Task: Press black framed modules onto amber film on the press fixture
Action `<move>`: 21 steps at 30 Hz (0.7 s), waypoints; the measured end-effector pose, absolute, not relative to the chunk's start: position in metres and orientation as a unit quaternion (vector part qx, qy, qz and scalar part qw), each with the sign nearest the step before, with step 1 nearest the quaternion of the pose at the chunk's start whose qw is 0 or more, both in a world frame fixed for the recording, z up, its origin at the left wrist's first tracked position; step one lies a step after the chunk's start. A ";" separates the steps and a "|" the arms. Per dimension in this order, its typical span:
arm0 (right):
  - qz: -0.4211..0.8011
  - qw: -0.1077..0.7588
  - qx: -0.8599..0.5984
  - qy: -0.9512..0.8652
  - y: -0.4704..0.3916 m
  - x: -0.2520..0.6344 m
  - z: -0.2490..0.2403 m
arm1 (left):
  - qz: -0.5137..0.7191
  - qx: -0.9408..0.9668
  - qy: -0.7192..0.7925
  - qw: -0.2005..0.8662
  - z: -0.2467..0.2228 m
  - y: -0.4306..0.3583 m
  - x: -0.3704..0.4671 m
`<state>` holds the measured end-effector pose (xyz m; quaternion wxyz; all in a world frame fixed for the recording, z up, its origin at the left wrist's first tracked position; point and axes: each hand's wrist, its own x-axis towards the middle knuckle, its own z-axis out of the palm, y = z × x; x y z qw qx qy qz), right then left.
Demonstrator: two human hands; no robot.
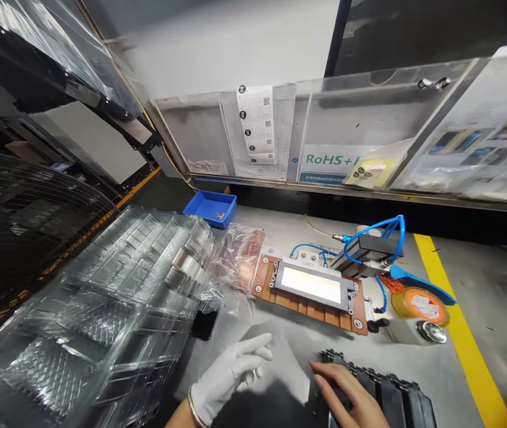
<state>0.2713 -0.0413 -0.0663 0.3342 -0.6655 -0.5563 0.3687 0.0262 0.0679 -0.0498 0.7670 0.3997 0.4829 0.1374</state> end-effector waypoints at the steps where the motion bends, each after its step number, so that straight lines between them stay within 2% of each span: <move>1: 0.367 0.347 -0.653 -0.565 -0.035 0.259 -0.063 | 0.139 0.377 0.476 0.782 -0.048 0.061 0.026; 7: 0.406 0.370 -0.617 -0.563 -0.017 0.216 -0.058 | 0.119 0.407 0.389 0.818 -0.033 0.042 0.028; 9: 0.416 0.360 -0.633 -0.545 -0.018 0.218 -0.062 | 0.068 0.459 0.391 0.795 -0.033 0.040 0.027; 12: 0.394 0.342 -0.700 -0.487 -0.024 0.231 -0.073 | -0.035 0.623 0.496 0.604 -0.040 0.040 0.028; 14: 0.379 0.337 -0.730 -0.459 -0.032 0.240 -0.081 | -0.026 0.706 0.531 0.468 -0.046 0.045 0.037; 18: 0.398 0.330 -0.710 -0.477 -0.047 0.247 -0.091 | 0.064 0.811 0.452 0.366 -0.056 0.071 0.081; 21: 0.448 0.280 -0.693 -0.490 -0.054 0.253 -0.091 | 0.066 0.905 0.359 0.217 -0.065 0.100 0.128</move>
